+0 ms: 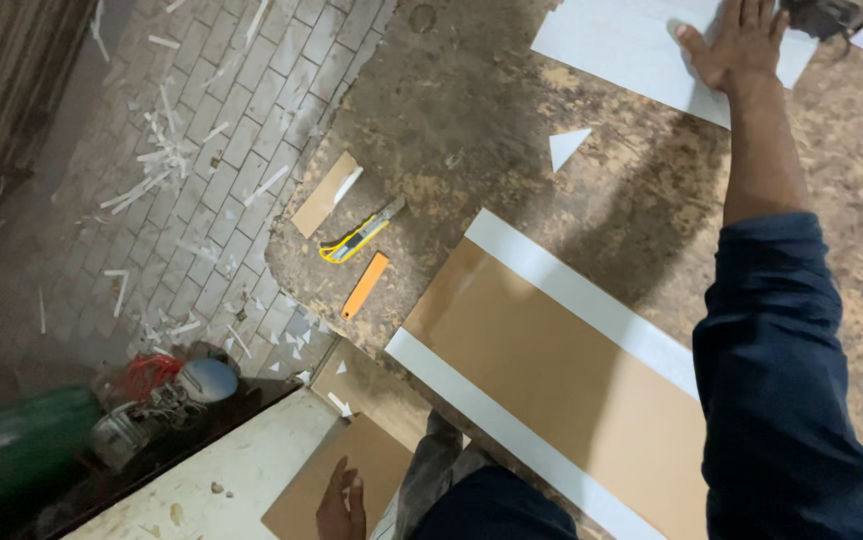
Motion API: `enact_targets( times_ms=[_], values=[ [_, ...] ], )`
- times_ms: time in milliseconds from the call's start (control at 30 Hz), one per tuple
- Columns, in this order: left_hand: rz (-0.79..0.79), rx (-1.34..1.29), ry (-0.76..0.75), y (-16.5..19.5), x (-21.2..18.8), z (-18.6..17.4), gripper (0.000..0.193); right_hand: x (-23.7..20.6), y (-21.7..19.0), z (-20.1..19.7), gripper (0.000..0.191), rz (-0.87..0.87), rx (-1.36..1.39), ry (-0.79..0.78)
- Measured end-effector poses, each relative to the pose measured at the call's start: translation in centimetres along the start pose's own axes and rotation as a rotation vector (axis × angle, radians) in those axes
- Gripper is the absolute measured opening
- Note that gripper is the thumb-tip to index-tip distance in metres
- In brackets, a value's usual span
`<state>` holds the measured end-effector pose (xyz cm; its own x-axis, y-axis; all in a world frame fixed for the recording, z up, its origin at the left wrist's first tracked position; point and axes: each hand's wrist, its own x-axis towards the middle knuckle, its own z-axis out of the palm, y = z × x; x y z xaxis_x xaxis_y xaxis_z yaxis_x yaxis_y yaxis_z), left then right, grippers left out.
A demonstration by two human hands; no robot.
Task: The person spreads white glue along the edges of a rectangular board with a small spreader, then lays white edge banding strips onto the glued edges, pressing and folding the strips over the panel borders and smoothing them down by hand.
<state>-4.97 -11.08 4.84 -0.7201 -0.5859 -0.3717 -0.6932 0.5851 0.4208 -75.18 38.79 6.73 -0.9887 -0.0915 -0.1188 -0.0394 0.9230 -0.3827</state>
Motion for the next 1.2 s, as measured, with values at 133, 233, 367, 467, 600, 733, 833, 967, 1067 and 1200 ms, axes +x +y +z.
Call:
enact_targets(
  times_ms=[133, 233, 367, 467, 600, 733, 833, 967, 1067, 1200],
  values=[
    [-0.006, -0.057, 0.039, -0.5, -1.0, 1.3, 0.051, -1.2, -0.2, 1.9, 0.11, 0.075, -0.049, -0.001],
    [-0.079, -0.071, -0.017, -0.1, -0.5, 1.6, 0.053, -2.2, 0.7, 2.6, 0.116, -0.024, -0.058, -0.003],
    [0.075, -0.051, -0.033, 0.4, 1.5, 1.4, 0.051, -2.1, 2.2, 2.7, 0.105, -0.069, 0.004, -0.011],
    [0.064, -0.068, -0.059, 0.5, 2.5, 1.2, 0.053, -1.1, 3.0, 2.0, 0.102, -0.066, 0.007, -0.039],
    [0.055, -0.047, -0.067, 0.1, 2.3, 0.8, 0.053, 0.1, 2.9, 1.8, 0.099, -0.071, 0.006, -0.028],
    [0.002, -0.038, -0.048, -0.5, 0.9, 0.4, 0.054, 0.4, 1.4, 3.2, 0.105, -0.109, -0.016, 0.042],
    [-0.021, -0.082, -0.004, -0.7, -0.2, 0.5, 0.056, 0.0, 0.2, 4.3, 0.112, -0.027, -0.128, -0.061],
    [-0.092, -0.038, -0.049, -0.1, -0.6, 1.1, 0.058, -2.7, -1.1, 5.0, 0.115, -0.067, -0.15, -0.119],
    [0.006, -0.075, -0.043, 0.9, 0.0, 1.5, 0.058, -6.0, -2.2, 5.8, 0.115, -0.155, -0.161, -0.123],
    [0.007, -0.05, -0.069, 2.0, 0.8, 1.1, 0.056, -8.2, -2.2, 7.0, 0.107, -0.234, -0.125, -0.105]
  ],
)
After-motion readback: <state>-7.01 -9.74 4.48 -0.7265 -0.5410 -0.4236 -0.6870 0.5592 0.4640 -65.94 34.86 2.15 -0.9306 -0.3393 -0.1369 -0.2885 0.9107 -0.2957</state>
